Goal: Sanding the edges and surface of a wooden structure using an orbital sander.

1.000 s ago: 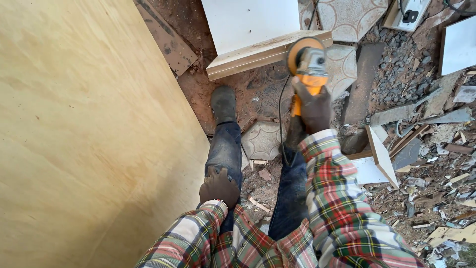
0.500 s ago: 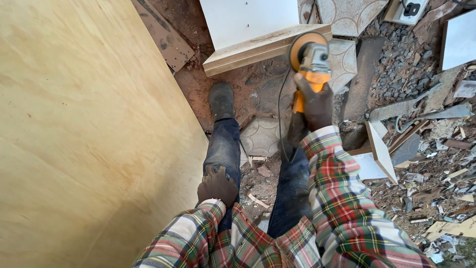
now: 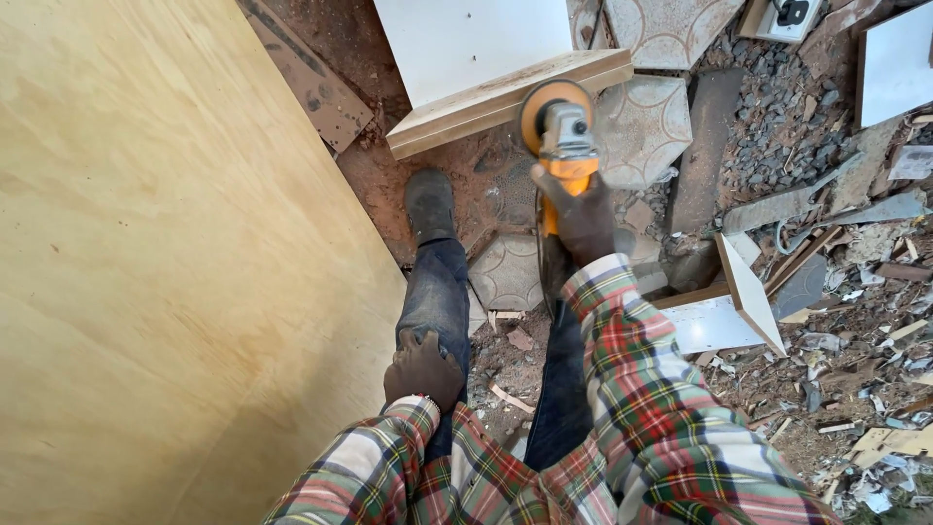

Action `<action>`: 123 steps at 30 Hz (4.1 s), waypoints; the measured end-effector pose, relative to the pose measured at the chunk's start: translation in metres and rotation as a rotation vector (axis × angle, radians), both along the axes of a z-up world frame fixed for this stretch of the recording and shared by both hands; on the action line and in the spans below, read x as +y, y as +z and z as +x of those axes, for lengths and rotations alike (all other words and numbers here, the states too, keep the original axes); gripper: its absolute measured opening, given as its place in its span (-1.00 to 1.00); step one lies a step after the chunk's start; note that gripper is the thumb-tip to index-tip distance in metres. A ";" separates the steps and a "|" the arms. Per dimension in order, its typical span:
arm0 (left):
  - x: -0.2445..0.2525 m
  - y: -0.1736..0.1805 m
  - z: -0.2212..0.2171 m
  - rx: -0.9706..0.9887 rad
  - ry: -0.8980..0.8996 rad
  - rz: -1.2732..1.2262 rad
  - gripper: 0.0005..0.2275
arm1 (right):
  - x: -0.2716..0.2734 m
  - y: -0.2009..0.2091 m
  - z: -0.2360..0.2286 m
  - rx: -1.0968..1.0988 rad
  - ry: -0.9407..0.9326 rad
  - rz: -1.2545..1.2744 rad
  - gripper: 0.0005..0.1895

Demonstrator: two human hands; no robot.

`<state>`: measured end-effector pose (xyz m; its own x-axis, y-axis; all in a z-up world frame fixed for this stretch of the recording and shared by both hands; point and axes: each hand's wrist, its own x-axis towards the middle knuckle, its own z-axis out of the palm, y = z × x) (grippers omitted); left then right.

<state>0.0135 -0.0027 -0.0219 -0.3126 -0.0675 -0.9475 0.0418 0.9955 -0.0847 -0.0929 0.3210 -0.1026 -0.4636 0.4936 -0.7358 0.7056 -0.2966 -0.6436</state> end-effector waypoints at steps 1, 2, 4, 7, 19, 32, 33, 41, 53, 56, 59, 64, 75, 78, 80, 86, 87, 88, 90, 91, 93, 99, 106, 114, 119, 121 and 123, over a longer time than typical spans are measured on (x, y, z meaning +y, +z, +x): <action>0.001 0.002 -0.001 -0.014 0.001 -0.015 -0.54 | 0.005 -0.001 0.001 -0.002 -0.039 0.012 -0.49; 0.002 0.004 -0.002 -0.027 0.001 -0.030 -0.54 | 0.011 -0.003 0.003 -0.004 -0.079 0.024 -0.50; -0.001 0.002 0.001 -0.024 0.008 -0.022 -0.55 | 0.022 0.008 -0.005 -0.025 -0.074 0.050 -0.43; -0.002 -0.002 0.004 -0.019 0.009 -0.024 -0.54 | 0.031 0.016 -0.015 -0.043 -0.055 0.058 -0.37; -0.005 -0.005 0.007 -0.034 0.012 -0.020 -0.51 | 0.021 0.017 -0.011 -0.012 -0.052 -0.001 -0.43; 0.001 0.001 -0.002 -0.058 0.016 -0.030 -0.53 | 0.026 0.018 -0.012 0.039 -0.094 -0.042 -0.49; 0.003 0.005 -0.004 -0.053 0.018 -0.031 -0.53 | 0.029 0.017 -0.009 0.044 -0.093 -0.043 -0.49; 0.005 0.007 -0.005 -0.056 0.029 -0.019 -0.50 | 0.018 0.019 -0.016 0.066 -0.113 -0.077 -0.52; 0.011 0.015 -0.009 -0.065 0.047 0.000 -0.51 | -0.053 -0.002 -0.007 0.013 -0.079 -0.107 -0.50; 0.010 0.014 -0.004 -0.039 0.055 0.006 -0.53 | -0.067 0.022 -0.023 0.000 -0.071 -0.123 -0.49; 0.008 0.012 0.000 -0.040 0.071 0.006 -0.53 | -0.080 0.005 -0.016 0.008 -0.058 -0.107 -0.49; 0.005 0.007 0.006 -0.033 0.066 0.012 -0.50 | -0.098 0.019 -0.024 0.025 -0.052 -0.134 -0.49; 0.001 0.009 0.010 -0.031 0.121 0.052 -0.50 | -0.152 0.024 -0.042 -0.066 0.158 -0.129 -0.45; -0.001 0.010 0.009 0.006 0.131 0.052 -0.52 | -0.165 0.029 -0.049 -0.065 0.183 -0.128 -0.45; -0.002 0.011 0.008 0.016 0.141 0.072 -0.54 | -0.168 0.022 -0.045 -0.049 0.178 -0.180 -0.45; -0.003 0.016 0.002 -0.003 0.151 0.080 -0.54 | -0.177 0.026 -0.044 -0.061 0.191 -0.192 -0.43; -0.003 0.015 0.002 -0.004 0.151 0.081 -0.54 | -0.175 0.026 -0.047 -0.062 0.191 -0.191 -0.43; -0.004 0.014 0.003 0.008 0.149 0.078 -0.52 | -0.172 0.026 -0.050 -0.049 0.206 -0.183 -0.46; -0.003 0.015 0.007 0.013 0.148 0.078 -0.51 | -0.164 0.026 -0.049 -0.044 0.221 -0.172 -0.48; -0.003 0.013 0.007 0.010 0.147 0.074 -0.51 | -0.159 0.024 -0.050 -0.076 0.202 -0.146 -0.47; -0.003 0.011 0.006 0.009 0.147 0.072 -0.50 | -0.150 0.020 -0.045 -0.106 0.183 -0.118 -0.46; 0.000 0.008 0.008 -0.011 0.129 0.054 -0.50 | -0.104 0.012 -0.030 -0.101 0.103 -0.061 -0.41; -0.002 0.000 0.017 0.023 0.106 0.038 -0.52 | -0.061 0.012 -0.022 -0.022 -0.013 -0.044 -0.48; -0.001 -0.004 0.017 -0.028 0.078 0.016 -0.50 | -0.021 0.017 -0.013 0.001 -0.048 -0.031 -0.47; 0.004 0.000 0.013 -0.033 0.084 -0.015 -0.50 | -0.041 0.024 -0.031 -0.010 -0.028 -0.051 -0.49; 0.004 -0.002 0.015 -0.034 0.082 -0.016 -0.49 | -0.060 0.026 -0.027 -0.013 -0.018 -0.058 -0.50; 0.002 -0.003 0.015 -0.031 0.081 -0.018 -0.48 | -0.078 0.021 -0.024 -0.011 -0.007 -0.067 -0.51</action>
